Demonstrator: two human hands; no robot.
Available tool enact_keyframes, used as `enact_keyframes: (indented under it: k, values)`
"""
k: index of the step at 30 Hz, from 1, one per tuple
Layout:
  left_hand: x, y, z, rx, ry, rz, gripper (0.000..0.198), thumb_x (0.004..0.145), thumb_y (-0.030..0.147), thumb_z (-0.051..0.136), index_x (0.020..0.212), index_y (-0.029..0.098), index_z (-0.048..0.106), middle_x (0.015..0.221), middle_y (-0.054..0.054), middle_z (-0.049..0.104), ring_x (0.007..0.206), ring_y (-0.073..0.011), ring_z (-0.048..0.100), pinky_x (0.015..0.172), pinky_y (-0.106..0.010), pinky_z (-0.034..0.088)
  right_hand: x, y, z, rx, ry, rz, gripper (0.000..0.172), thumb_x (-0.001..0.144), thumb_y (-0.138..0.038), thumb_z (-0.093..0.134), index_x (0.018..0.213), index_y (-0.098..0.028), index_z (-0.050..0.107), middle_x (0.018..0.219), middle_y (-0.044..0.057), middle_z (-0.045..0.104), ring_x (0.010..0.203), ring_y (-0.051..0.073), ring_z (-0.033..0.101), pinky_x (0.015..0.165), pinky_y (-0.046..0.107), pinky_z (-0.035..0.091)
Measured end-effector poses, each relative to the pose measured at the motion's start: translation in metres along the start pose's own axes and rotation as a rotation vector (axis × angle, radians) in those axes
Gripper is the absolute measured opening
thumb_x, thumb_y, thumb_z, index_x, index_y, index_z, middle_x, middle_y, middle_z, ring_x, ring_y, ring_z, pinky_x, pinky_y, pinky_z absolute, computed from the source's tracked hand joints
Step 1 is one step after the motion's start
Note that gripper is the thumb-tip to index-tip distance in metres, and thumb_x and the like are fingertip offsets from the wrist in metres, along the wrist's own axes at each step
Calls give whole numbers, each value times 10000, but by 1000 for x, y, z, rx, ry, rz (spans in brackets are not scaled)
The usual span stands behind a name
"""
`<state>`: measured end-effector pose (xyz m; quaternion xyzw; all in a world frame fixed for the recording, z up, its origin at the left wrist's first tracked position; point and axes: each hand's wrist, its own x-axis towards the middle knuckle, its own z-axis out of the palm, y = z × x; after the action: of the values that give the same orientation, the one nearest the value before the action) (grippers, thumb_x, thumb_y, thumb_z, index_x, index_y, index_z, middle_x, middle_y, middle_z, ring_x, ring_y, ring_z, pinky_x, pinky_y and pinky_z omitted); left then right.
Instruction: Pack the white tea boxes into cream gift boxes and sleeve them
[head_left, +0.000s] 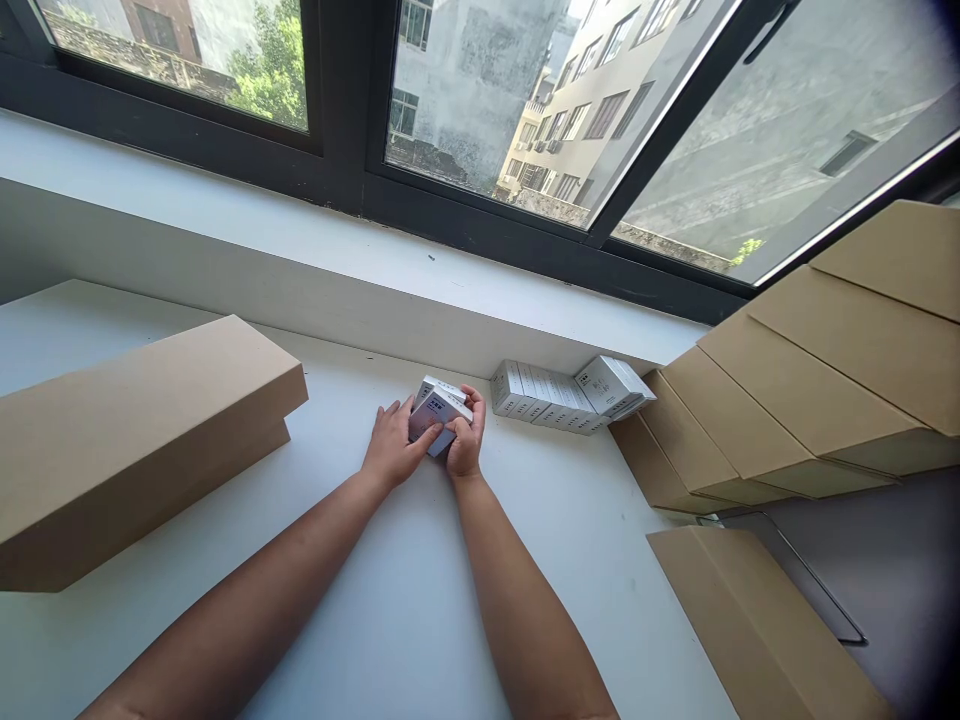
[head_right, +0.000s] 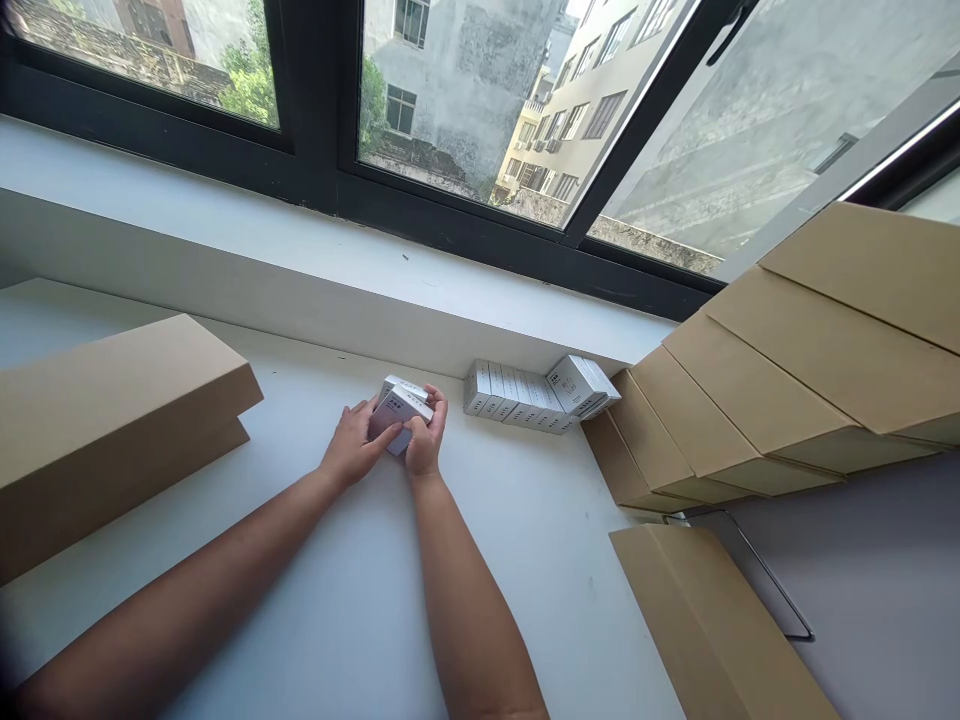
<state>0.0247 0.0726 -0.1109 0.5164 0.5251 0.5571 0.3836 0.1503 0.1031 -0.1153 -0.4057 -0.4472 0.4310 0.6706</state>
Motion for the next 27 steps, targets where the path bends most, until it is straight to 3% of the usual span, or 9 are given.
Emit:
enact_keyframes:
  k: [5,10,14,18,20,27]
  values:
    - [0,-10,5,135,-67,-10,710,761,539,748,1347,182,565,1475,-176,548,1513,-388,284,1253,-538,-7,2,3,-2,2,32,-11,517,646,-244,498,1163,-241,514,1068,42,526,924,191,551,812,341,489]
    - [-1,-8,4,194,-70,15,678,885,396,597,1491,174,392,1530,-179,474,1517,-342,285,1259,-548,-11,-5,-5,5,-27,66,-143,396,660,-241,549,1049,-249,475,1103,38,523,963,195,550,826,335,479]
    - [-6,-4,0,199,-154,62,806,811,255,618,1550,226,295,1562,-144,429,1493,-344,316,1243,-565,164,-10,-10,8,-79,54,-264,331,696,-254,590,1008,-250,480,1156,45,529,1026,209,542,875,352,464]
    - [-11,-3,-1,278,-293,159,1110,690,314,761,1592,219,121,1617,-174,305,1483,-394,296,1185,-563,311,-9,-10,6,-128,3,-326,210,855,-392,562,996,-236,560,1076,47,571,986,216,553,876,366,450]
    - [-12,-4,0,330,-296,164,1161,698,366,775,1589,211,47,1617,-200,277,1486,-401,289,1174,-578,323,-8,-9,5,-130,-24,-340,268,920,-475,486,954,-232,595,1013,45,585,951,217,562,856,366,449]
    - [-12,-5,2,307,-190,213,1135,689,374,789,1544,244,53,1523,-205,399,1412,-382,427,1093,-562,424,-7,-9,7,-104,8,-375,483,964,-628,364,843,-238,620,916,52,594,932,232,573,876,383,437]
